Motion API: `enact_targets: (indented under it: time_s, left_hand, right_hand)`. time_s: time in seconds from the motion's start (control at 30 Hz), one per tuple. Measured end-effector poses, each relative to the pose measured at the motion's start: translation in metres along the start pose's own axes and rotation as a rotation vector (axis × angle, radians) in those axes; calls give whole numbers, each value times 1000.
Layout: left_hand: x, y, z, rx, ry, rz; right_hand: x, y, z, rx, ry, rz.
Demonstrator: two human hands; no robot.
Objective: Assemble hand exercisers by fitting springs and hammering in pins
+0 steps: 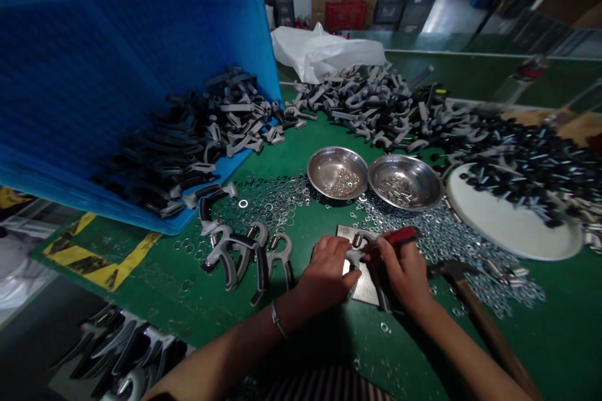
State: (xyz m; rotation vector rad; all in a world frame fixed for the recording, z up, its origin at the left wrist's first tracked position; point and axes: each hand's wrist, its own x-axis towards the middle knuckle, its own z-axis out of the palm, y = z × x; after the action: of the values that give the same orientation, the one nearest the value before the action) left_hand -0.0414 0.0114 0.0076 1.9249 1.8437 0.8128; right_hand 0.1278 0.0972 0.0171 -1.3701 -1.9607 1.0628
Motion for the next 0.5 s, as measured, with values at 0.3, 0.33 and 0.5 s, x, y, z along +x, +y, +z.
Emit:
enact_targets:
  time_s: [0.3, 0.33, 0.5]
  left_hand:
    - [7, 0, -6, -20, -148, -76]
    - [7, 1, -7, -21, -160, -74]
    - [5, 5, -18, 34, -198, -34]
  right_hand:
    - [39, -19, -1, 352, -305, 82]
    - [43, -17, -5, 381, -309, 93]
    - [54, 16, -57, -188, -206, 31]
